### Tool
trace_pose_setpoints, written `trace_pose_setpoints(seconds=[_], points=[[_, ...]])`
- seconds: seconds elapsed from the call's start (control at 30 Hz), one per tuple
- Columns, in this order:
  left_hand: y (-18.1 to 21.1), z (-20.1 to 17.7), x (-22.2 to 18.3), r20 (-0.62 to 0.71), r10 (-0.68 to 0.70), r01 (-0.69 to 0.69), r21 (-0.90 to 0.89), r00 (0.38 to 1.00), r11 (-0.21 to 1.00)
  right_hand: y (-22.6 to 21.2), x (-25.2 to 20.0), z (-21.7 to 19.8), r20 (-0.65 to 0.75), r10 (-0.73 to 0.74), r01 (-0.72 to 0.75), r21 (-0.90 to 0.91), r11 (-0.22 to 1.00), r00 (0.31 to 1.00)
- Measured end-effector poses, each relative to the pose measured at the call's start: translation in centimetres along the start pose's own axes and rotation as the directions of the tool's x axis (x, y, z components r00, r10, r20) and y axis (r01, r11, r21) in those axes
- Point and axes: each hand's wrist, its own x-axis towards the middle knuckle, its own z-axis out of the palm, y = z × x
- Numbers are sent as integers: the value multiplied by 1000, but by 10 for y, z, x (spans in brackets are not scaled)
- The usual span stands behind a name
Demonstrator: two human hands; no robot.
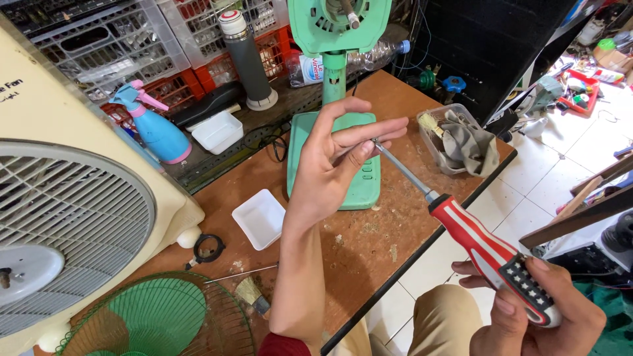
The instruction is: Cleaning a fan component with a brush and disassembling the motor housing using a screwdriver
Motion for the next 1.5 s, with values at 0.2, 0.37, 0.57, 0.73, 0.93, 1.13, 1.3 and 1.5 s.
trace_pose_setpoints(seconds=[0.2,0.37,0.57,0.73,0.93,1.13,1.3,1.5], points=[[3,0,0,-27,-18,19,44,999,999,4,1,-1,5,-4,4,45,999,1000],[2,0,0,-36,-4,5,38,999,999,20,5,-10,109,-96,96,4,995,989],[-4,-3,-1,-99,-21,31,95,995,995,33,9,-17,223,-359,404,-205,891,906],[7,-6,-3,-31,-13,18,144,999,989,16,7,-5,120,17,-22,47,999,993],[9,-11,-4,17,43,-45,149,999,988,32,12,4,42,55,-61,164,985,998],[13,-14,-5,-14,-10,11,102,1000,995,44,13,12,8,183,-180,231,956,983],[11,-15,-2,-37,-53,56,98,998,994,50,14,14,36,221,-223,262,939,975],[5,-17,0,-110,-56,68,115,992,991,56,14,12,51,214,-220,298,929,975]])
